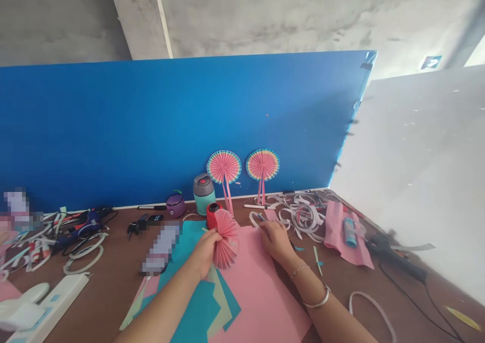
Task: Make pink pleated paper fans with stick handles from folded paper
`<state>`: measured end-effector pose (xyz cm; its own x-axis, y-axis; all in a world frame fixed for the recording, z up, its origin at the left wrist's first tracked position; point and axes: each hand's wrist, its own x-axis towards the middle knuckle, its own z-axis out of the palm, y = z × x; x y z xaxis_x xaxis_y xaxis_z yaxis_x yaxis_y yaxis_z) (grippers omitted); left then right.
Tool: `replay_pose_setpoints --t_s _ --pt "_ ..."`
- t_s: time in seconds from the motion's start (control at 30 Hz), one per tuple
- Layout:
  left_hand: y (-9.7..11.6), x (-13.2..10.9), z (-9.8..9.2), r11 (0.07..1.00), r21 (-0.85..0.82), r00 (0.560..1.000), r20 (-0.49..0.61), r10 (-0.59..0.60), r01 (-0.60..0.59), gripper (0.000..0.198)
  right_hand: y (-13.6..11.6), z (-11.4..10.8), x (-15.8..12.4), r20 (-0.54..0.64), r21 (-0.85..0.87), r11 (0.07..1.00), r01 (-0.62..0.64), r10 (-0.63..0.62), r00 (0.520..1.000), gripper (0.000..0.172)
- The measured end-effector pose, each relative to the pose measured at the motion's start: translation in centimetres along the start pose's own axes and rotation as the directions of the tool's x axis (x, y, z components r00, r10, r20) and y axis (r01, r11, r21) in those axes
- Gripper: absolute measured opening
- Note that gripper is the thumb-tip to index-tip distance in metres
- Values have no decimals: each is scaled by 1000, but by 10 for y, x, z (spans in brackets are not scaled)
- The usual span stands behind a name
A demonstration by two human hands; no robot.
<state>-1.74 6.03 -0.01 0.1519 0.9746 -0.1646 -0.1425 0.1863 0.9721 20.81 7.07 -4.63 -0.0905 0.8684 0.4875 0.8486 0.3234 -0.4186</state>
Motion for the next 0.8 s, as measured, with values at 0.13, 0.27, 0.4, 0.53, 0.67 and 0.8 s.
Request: replay_pose_setpoints --t_s 0.13,0.27,0.4,0.53,0.67,0.8 --pt "-9 -5 2 999 -13 999 -16 29 -29 11 -8 -7 0 -21 264 964 -38 45 999 22" --pt "-14 -9 4 996 56 998 -8 65 -65 15 -15 -8 -4 -42 370 929 -25 44 998 18" --pt "-16 -16 -3 954 252 985 -20 171 -160 12 -26 -7 -7 -13 507 862 -24 36 999 21" --pt "-28 -15 -16 823 532 948 -110 300 -199 36 -41 -15 -7 79 705 686 -182 178 981 21" --pt "-39 -12 -19 676 685 918 -23 395 -274 53 -47 -21 -7 150 796 562 -223 174 973 16" --pt "-34 -19 -13 345 818 715 111 690 -460 47 -46 -16 -10 120 747 649 -143 80 989 21"
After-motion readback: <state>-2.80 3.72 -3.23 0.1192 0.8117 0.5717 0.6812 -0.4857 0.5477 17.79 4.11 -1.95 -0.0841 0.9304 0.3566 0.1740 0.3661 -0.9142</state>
